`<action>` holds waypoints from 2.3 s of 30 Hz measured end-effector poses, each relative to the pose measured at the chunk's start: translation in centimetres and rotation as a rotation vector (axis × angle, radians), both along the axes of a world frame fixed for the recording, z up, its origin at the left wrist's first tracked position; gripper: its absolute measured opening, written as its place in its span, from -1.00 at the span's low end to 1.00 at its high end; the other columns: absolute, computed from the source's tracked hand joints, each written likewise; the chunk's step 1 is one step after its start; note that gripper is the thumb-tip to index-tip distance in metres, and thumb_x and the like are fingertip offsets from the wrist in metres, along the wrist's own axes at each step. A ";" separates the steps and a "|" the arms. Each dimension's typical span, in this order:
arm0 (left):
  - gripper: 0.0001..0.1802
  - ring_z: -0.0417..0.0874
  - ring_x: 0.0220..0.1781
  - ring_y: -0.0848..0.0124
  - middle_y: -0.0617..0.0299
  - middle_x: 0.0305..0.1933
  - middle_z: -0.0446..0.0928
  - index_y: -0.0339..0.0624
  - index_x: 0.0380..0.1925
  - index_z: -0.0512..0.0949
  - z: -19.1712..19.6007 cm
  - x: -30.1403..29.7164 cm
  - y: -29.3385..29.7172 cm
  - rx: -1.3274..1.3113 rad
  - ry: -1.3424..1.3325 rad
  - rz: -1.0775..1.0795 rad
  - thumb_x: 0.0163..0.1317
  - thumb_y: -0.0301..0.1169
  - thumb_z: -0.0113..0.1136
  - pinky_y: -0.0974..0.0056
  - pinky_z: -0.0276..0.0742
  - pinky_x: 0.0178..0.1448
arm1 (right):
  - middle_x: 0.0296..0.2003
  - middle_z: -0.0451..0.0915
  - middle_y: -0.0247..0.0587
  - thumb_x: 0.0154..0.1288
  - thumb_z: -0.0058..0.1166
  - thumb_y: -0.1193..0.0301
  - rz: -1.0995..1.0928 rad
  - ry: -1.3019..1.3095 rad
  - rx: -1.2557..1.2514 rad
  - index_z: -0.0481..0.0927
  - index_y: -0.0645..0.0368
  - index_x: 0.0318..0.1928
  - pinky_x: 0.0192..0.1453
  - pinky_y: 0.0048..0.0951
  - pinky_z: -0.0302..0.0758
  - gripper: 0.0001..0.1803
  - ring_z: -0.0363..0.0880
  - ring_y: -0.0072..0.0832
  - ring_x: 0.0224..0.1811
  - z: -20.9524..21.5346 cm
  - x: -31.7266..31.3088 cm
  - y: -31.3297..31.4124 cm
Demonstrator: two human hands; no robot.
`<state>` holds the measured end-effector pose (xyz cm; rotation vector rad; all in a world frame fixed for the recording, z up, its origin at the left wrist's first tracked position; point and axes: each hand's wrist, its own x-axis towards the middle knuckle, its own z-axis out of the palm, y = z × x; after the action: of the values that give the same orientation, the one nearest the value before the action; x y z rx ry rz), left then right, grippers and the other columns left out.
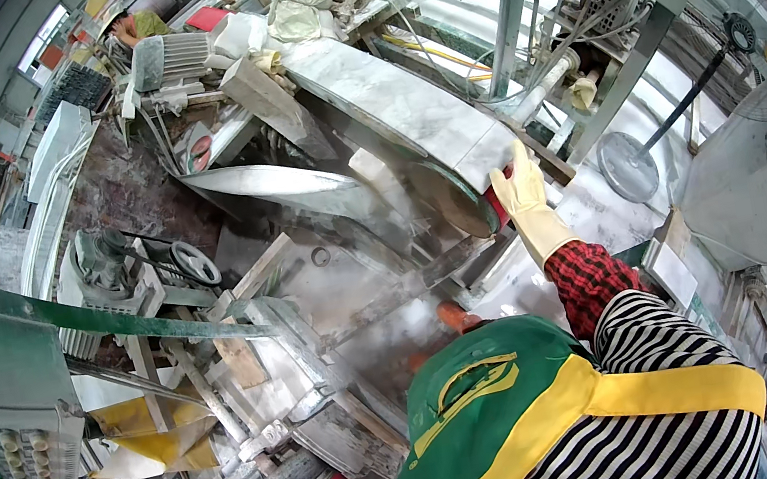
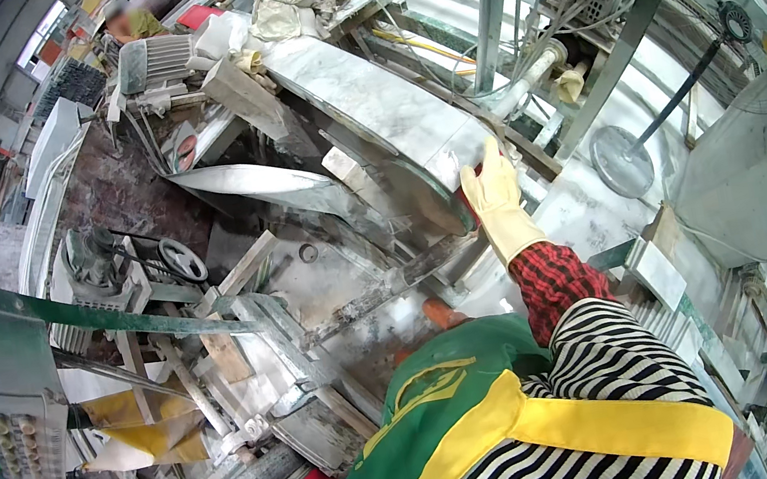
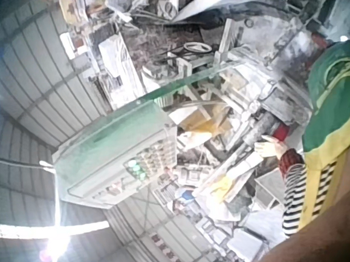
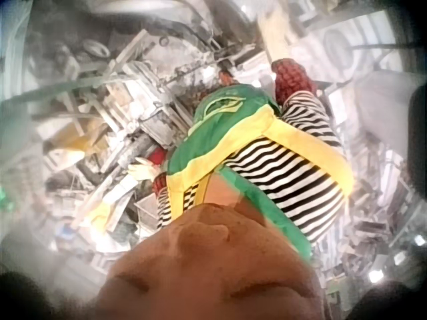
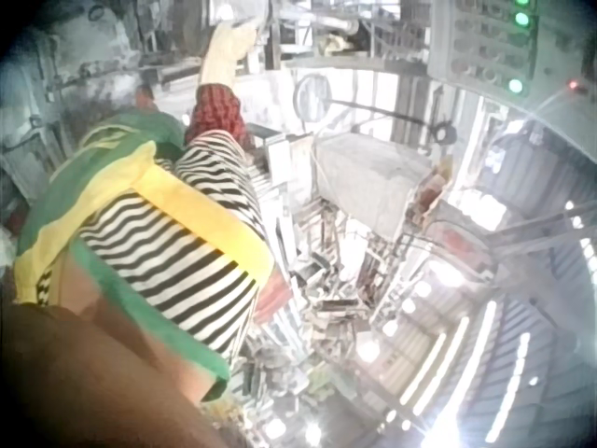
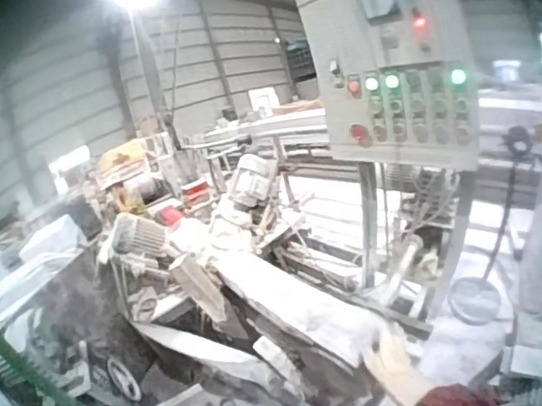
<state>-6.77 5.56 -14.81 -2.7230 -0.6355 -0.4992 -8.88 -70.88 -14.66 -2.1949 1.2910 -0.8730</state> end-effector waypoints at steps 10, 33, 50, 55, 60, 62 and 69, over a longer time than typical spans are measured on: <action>-0.15 0.45 0.24 -0.14 -0.23 0.22 0.45 -0.36 0.25 0.41 7.8 0.8 4.1 0.033 -0.054 0.049 0.32 0.23 0.11 -0.07 0.42 0.29 | 0.28 0.34 0.10 0.20 0.19 0.13 0.375 0.602 -0.067 0.24 0.17 0.41 0.52 -0.16 0.23 -0.18 0.23 0.00 0.43 5.8 4.0 0.6; -0.06 0.21 0.46 -0.16 -0.31 0.47 0.16 -0.26 0.42 0.14 4.5 1.8 4.0 -0.295 0.121 0.421 0.31 0.24 0.07 -0.03 0.13 0.52 | 0.50 0.11 0.14 0.28 0.15 0.07 0.450 1.065 -0.033 0.04 0.21 0.52 0.43 -0.07 0.39 -0.06 0.15 -0.04 0.53 7.5 7.6 -0.1; -0.01 0.15 0.50 -0.21 -0.27 0.54 0.07 -0.23 0.49 0.06 3.8 1.5 2.8 -0.288 0.164 0.425 0.34 0.30 -0.04 -0.10 0.16 0.52 | 0.51 0.11 0.13 0.27 0.03 0.18 0.466 1.079 -0.064 0.06 0.20 0.53 0.44 -0.05 0.36 -0.12 0.18 -0.01 0.52 6.1 8.4 -1.5; -0.02 0.17 0.48 -0.22 -0.27 0.54 0.06 -0.24 0.48 0.07 4.4 1.5 1.9 -0.281 0.183 0.414 0.34 0.29 -0.04 -0.11 0.18 0.51 | 0.52 0.10 0.07 0.36 -0.05 0.27 0.439 1.083 -0.093 0.13 0.16 0.51 0.39 -0.08 0.40 -0.26 0.25 -0.08 0.47 7.0 8.5 -0.6; -0.02 0.21 0.45 -0.21 -0.29 0.51 0.08 -0.27 0.47 0.08 5.2 1.4 0.6 -0.264 0.181 0.400 0.34 0.27 -0.01 -0.11 0.18 0.49 | 0.52 0.06 0.12 0.31 0.01 0.22 0.453 1.072 -0.020 0.06 0.18 0.53 0.44 -0.05 0.34 -0.16 0.15 -0.04 0.52 6.1 8.7 -1.7; -0.01 0.21 0.45 -0.19 -0.27 0.51 0.09 -0.25 0.47 0.08 5.0 1.3 0.4 -0.255 0.167 0.412 0.31 0.27 0.04 -0.10 0.20 0.49 | 0.51 0.11 0.09 0.31 0.03 0.27 0.445 1.063 -0.076 0.11 0.17 0.52 0.39 -0.08 0.39 -0.20 0.24 -0.06 0.47 5.9 8.7 -1.4; 0.03 0.16 0.50 -0.18 -0.22 0.52 0.10 -0.21 0.48 0.05 4.1 1.0 0.5 -0.228 0.144 0.395 0.27 0.27 0.11 -0.11 0.24 0.48 | 0.51 0.08 0.11 0.27 0.08 0.27 0.438 1.064 -0.043 0.08 0.19 0.53 0.40 -0.09 0.38 -0.14 0.22 -0.05 0.48 7.0 9.3 -0.9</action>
<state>-5.77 6.01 -10.72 -2.6988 -1.2181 -0.1391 0.41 -71.79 -7.63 -2.9110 1.0455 0.5374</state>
